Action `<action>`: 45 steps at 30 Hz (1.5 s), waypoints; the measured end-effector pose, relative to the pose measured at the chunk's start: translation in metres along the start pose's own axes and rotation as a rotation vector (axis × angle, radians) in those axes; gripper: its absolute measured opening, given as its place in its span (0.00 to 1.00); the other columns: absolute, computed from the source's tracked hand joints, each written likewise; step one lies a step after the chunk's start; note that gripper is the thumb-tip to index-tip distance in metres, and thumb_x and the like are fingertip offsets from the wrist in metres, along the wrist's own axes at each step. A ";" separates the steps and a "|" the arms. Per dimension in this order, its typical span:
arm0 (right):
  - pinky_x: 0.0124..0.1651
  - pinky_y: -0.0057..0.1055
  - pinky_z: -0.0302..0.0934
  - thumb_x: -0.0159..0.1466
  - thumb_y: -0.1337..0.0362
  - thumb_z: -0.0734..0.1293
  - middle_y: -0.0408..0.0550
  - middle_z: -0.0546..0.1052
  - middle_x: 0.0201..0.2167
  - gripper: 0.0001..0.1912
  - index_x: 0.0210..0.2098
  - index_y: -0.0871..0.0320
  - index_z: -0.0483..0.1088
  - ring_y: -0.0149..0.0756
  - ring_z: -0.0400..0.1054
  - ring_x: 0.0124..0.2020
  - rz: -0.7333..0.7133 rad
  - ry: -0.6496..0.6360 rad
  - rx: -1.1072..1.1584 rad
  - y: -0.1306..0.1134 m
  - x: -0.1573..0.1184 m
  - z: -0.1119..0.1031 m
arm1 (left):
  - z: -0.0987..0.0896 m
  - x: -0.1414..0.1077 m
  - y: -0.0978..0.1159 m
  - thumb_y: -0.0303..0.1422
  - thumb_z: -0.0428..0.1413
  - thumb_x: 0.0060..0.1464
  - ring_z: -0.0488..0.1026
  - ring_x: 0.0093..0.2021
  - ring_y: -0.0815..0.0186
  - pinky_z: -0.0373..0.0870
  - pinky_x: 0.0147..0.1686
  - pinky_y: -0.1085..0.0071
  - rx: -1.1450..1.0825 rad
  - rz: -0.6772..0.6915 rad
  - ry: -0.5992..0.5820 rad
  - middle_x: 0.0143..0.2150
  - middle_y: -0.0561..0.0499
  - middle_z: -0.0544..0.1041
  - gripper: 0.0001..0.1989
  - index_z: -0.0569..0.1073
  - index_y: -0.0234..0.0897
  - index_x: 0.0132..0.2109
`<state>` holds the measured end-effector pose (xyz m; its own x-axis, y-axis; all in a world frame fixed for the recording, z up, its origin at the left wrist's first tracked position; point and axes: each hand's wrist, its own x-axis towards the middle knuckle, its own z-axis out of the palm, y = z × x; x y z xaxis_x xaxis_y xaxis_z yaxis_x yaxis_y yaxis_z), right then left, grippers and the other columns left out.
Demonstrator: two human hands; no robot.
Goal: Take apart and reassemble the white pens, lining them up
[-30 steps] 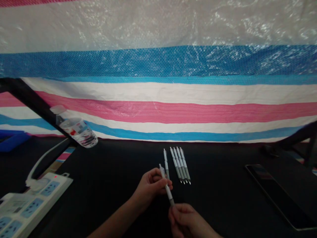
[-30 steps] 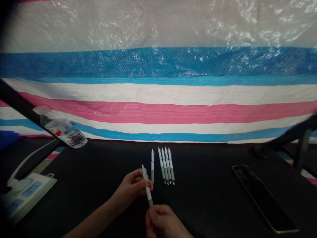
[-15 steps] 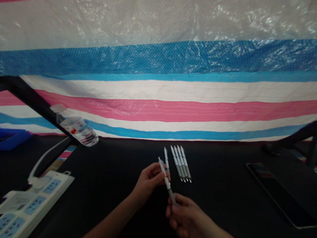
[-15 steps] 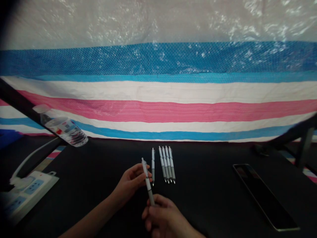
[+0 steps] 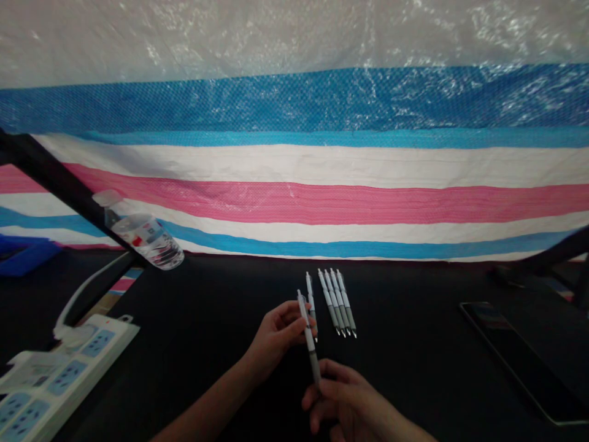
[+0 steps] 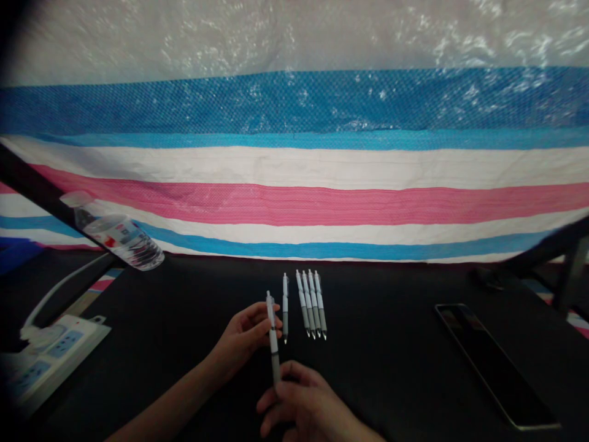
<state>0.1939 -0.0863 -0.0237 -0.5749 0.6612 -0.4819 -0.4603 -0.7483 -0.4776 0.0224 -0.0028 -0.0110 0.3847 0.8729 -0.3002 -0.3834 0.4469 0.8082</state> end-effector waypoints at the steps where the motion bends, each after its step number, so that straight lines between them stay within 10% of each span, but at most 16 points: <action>1: 0.16 0.18 0.55 0.56 0.52 0.77 0.52 0.81 0.34 0.24 0.41 0.61 0.69 0.37 0.79 0.28 0.007 -0.013 0.000 0.000 0.000 0.000 | 0.000 0.000 0.000 0.36 0.71 0.48 0.80 0.35 0.63 0.76 0.36 0.70 -0.002 0.003 -0.001 0.36 0.46 0.82 0.19 0.80 0.34 0.46; 33: 0.16 0.16 0.49 0.49 0.55 0.80 0.43 0.78 0.20 0.26 0.30 0.57 0.61 0.24 0.67 0.14 0.015 -0.020 -0.173 0.018 0.006 -0.021 | -0.016 0.010 0.024 0.33 0.75 0.40 0.80 0.34 0.65 0.77 0.34 0.74 -0.172 0.163 0.241 0.35 0.48 0.83 0.22 0.80 0.34 0.44; 45: 0.17 0.15 0.52 0.51 0.53 0.79 0.41 0.78 0.19 0.25 0.32 0.56 0.60 0.25 0.69 0.15 0.003 -0.004 -0.151 0.015 0.006 -0.018 | -0.005 0.002 0.010 0.33 0.74 0.42 0.80 0.32 0.65 0.76 0.33 0.73 -0.157 0.070 0.131 0.34 0.49 0.82 0.20 0.79 0.34 0.42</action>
<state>0.1956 -0.0931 -0.0466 -0.5789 0.6585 -0.4809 -0.3514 -0.7337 -0.5816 0.0153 0.0042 -0.0054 0.2435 0.9164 -0.3176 -0.5358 0.4001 0.7436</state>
